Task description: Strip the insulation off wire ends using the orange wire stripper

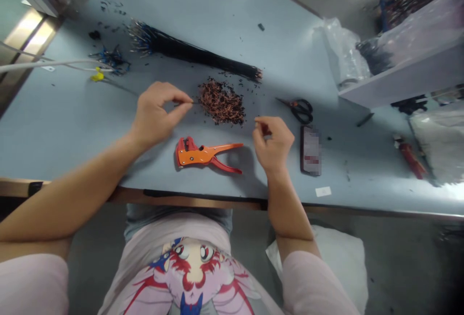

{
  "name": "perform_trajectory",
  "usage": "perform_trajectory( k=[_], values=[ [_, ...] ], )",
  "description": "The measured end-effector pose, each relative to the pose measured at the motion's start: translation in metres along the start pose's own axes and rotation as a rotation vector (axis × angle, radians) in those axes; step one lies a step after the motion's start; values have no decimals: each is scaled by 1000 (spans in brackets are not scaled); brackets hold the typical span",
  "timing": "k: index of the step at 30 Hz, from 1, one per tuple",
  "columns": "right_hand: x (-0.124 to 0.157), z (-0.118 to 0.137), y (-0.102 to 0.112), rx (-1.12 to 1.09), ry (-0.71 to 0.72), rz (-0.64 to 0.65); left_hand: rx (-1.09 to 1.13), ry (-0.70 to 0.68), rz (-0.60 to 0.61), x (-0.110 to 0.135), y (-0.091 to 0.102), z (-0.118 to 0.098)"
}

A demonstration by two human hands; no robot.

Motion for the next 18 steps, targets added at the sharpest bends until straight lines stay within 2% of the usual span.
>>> perform_trajectory(
  k=[3,5,10,15,18],
  values=[
    [1,-6,-13,10,-29,117,266,343,92,2,-12,27],
    [5,-8,-24,-5,-57,193,373,450,160,8,-22,29],
    [9,-1,-34,10,-64,315,446,546,196,14,-29,28],
    [30,21,-61,-56,-36,739,646,694,202,19,-40,41],
    [43,28,-72,8,-27,848,790,775,227,23,-49,46]
  ],
)
Point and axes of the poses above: each hand's wrist, its own x-axis away from the middle knuckle, its own y-axis out of the back of the hand, z = x × y, the point moved 9 cm from there along -x, towards the middle knuckle, and after that the axes turned 14 degrees about -x, right-handed, at the moved point
